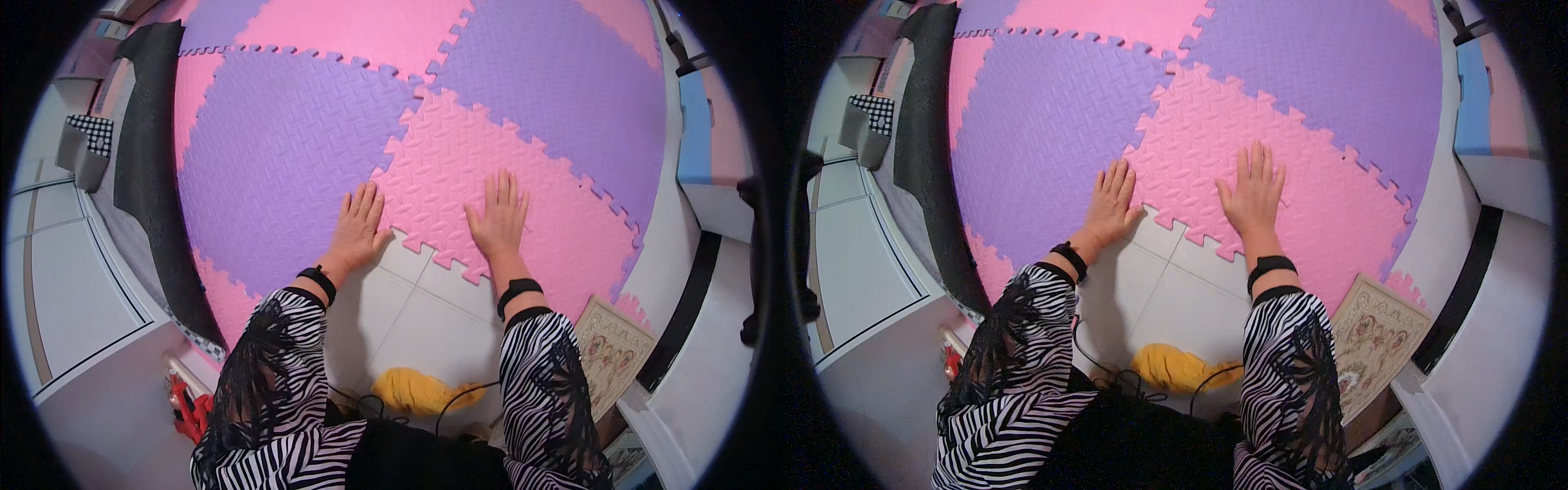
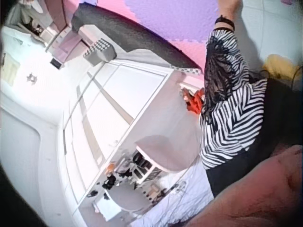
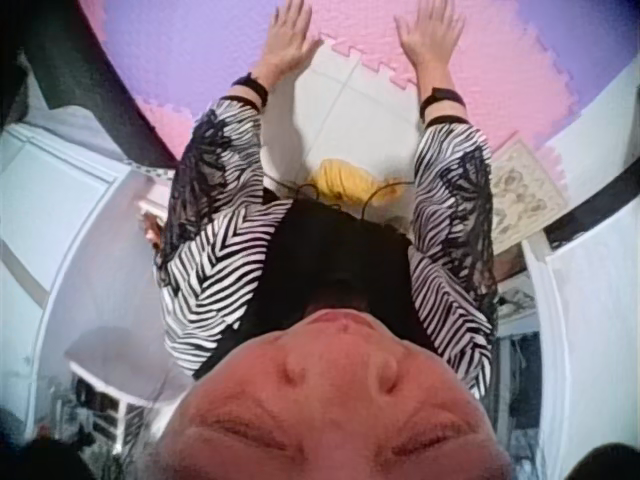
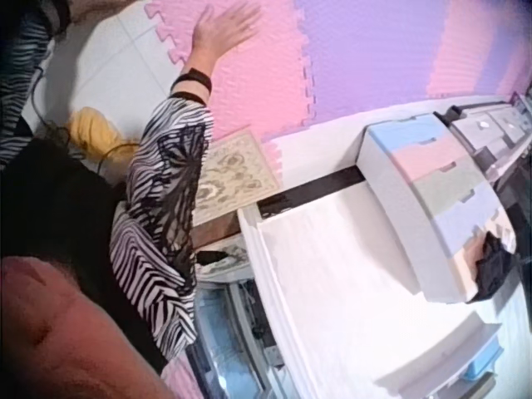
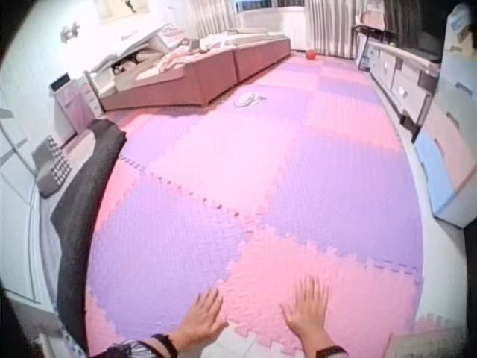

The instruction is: The person assembles interlocking foam floor mats in alternating pink and purple colors. They wipe the floor with a yellow cloth between placements, lift and position each mat, and interlock the edges to form a continuous surface.

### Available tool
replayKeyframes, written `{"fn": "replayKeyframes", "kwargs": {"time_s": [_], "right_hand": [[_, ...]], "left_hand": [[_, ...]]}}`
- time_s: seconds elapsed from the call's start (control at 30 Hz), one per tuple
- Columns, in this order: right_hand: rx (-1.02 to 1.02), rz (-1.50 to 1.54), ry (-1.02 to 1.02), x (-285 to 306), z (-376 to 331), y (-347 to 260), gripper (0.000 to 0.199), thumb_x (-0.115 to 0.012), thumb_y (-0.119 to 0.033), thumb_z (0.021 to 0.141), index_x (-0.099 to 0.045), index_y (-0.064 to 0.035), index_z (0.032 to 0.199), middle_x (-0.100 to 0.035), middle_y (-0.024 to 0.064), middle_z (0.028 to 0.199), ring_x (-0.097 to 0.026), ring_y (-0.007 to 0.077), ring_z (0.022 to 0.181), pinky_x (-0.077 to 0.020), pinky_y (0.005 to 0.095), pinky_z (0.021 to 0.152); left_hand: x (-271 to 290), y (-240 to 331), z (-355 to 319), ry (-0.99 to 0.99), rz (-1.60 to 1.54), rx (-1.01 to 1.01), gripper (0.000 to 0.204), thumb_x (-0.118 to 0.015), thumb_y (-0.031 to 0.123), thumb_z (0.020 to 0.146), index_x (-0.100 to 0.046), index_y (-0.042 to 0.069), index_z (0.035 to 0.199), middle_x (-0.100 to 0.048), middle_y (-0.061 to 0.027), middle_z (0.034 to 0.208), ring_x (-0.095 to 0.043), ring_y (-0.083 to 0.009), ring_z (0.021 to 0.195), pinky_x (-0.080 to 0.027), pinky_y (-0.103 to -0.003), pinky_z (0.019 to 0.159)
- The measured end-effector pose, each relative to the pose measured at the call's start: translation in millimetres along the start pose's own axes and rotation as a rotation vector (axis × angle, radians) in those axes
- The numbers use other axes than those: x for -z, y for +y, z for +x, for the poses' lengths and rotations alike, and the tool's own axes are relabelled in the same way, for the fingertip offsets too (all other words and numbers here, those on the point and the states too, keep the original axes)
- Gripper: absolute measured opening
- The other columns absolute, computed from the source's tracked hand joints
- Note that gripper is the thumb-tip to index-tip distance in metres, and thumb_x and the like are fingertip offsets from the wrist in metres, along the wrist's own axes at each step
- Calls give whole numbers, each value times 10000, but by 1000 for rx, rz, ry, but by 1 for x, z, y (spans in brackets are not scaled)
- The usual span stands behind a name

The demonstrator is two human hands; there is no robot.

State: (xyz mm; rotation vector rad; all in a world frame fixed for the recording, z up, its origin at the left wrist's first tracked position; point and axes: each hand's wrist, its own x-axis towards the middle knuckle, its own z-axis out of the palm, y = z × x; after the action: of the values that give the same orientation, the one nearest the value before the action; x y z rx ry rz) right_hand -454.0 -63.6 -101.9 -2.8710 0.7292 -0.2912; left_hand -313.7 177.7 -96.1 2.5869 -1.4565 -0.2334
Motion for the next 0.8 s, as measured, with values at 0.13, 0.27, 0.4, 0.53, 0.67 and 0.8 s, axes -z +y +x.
{"fn": "replayKeyframes", "kwargs": {"time_s": [0.13,0.27,0.4,0.53,0.67,0.8], "right_hand": [[10,-21,20,-5,-2,3,675,-577,-455,802,-398,-82,1337,-290,144,1439,-228,306,1346,-186,558,1052],[3,-62,29,-11,-2,3,671,-547,-472,822,-378,-105,1358,-277,130,1453,-225,301,1351,-190,558,1054],[25,-118,60,-20,-3,6,660,-518,-476,843,-365,-109,1370,-273,116,1462,-223,296,1354,-186,552,1059],[40,-168,64,-25,-1,14,652,-501,-469,857,-354,-103,1377,-284,111,1458,-225,280,1356,-183,547,1063],[15,-338,-24,-21,3,11,660,-430,-509,885,-306,-119,1403,-242,108,1478,-200,267,1370,-181,578,1050],[-76,-282,-160,-18,0,0,644,-386,-514,902,-275,-142,1417,-211,108,1490,-182,273,1376,-174,642,1015]], "left_hand": [[-3,2,-10,-23,11,25,697,-496,419,846,-324,-17,1362,-219,-200,1465,-171,-354,1366,-121,-511,1097],[-13,27,-6,2,-83,134,699,-538,364,824,-314,-26,1360,-195,-249,1455,-144,-389,1366,-97,-544,1093],[-34,105,-15,85,-344,10,660,-574,376,776,-410,20,1306,-232,-237,1444,-160,-409,1355,-91,-559,1091],[-37,166,-51,35,-399,-109,659,-555,420,792,-428,30,1307,-256,-218,1438,-188,-394,1347,-130,-552,1084],[-23,160,-95,-12,-379,56,610,-584,344,779,-442,24,1278,-291,-216,1410,-231,-386,1326,-183,-570,1058],[-15,92,-158,206,-130,435,579,-585,278,777,-430,20,1271,-302,-226,1391,-256,-379,1314,-204,-595,1032]]}}
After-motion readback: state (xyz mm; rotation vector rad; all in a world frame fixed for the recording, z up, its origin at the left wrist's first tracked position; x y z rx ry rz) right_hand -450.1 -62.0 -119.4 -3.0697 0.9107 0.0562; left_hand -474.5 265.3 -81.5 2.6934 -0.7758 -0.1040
